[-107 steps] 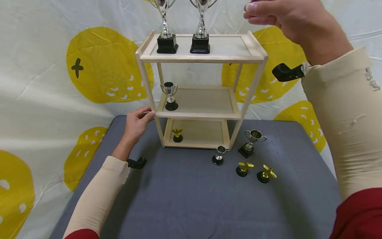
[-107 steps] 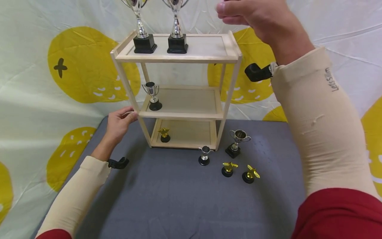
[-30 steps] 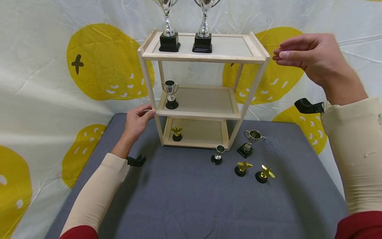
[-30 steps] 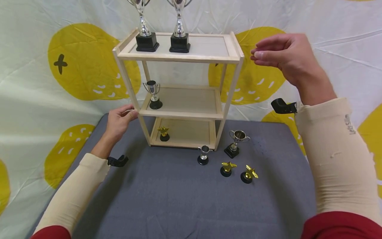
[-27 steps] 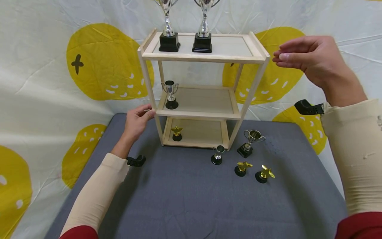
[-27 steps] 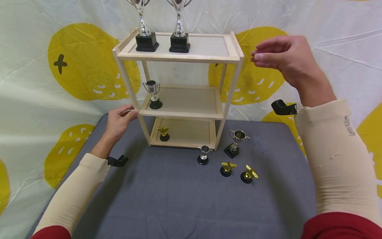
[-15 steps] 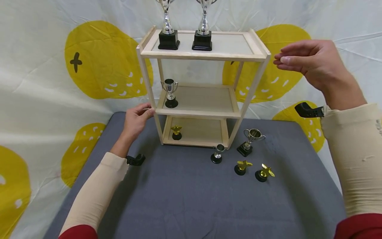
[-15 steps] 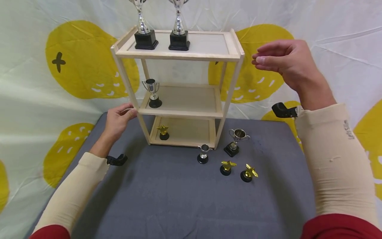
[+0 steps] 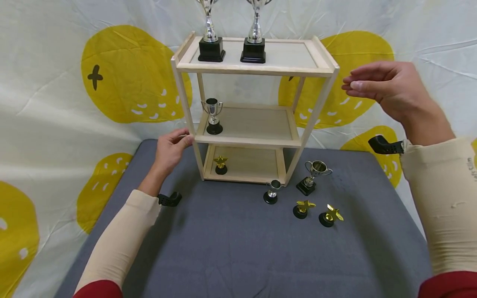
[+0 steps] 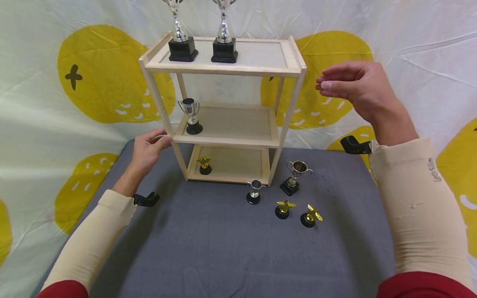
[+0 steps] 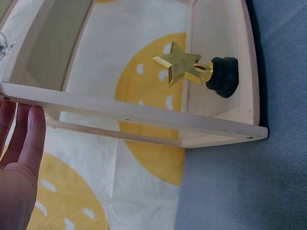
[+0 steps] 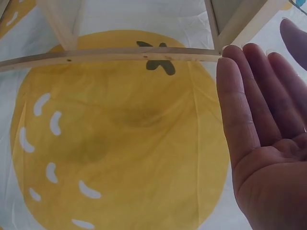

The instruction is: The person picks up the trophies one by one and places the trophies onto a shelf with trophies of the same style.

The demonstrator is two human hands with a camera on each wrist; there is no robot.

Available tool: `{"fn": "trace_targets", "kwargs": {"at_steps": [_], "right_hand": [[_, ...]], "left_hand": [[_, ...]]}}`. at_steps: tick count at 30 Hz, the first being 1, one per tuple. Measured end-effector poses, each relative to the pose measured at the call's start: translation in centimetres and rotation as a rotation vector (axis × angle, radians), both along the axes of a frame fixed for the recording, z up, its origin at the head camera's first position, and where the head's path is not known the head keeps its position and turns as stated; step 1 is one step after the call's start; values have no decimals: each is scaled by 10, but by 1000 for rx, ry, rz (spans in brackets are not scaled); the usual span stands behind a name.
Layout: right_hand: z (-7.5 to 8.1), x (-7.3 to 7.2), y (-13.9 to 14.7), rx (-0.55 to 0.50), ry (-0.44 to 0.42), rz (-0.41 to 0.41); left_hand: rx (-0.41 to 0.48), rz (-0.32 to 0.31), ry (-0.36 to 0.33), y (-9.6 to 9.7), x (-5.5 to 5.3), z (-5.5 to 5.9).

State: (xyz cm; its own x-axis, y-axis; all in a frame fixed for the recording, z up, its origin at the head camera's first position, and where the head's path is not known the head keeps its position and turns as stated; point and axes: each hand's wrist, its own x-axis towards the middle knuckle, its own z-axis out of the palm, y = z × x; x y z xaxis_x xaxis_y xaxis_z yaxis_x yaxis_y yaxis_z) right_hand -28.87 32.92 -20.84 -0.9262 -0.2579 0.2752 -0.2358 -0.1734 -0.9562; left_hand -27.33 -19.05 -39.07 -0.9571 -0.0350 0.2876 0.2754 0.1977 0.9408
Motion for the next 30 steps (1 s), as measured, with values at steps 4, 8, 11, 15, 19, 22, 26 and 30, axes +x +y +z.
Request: {"fn": "trace_targets", "kwargs": {"at_steps": [4,8,11,15,19,22,26,30], "right_hand": [[-6,1,3,-20,0,25],[-11,1,4,-25,-3,39],[-15,2,6,-13,-13,39],[-20,4,10,12,-41,36],[-26,5,14,15,-59,40],[-31,7,15,18,-59,43],[-35,7,14,33,-54,45],[-39,8,14,39,-48,54]], "left_hand": [[-14,0,-2,0,1,1],[-19,3,-9,-1,1,0],[-17,5,-12,-1,1,0],[-11,4,-12,0,1,0],[-11,7,-19,1,2,1],[-14,11,-26,1,3,2],[-11,13,-30,2,4,3],[1,8,-32,1,5,4]]}}
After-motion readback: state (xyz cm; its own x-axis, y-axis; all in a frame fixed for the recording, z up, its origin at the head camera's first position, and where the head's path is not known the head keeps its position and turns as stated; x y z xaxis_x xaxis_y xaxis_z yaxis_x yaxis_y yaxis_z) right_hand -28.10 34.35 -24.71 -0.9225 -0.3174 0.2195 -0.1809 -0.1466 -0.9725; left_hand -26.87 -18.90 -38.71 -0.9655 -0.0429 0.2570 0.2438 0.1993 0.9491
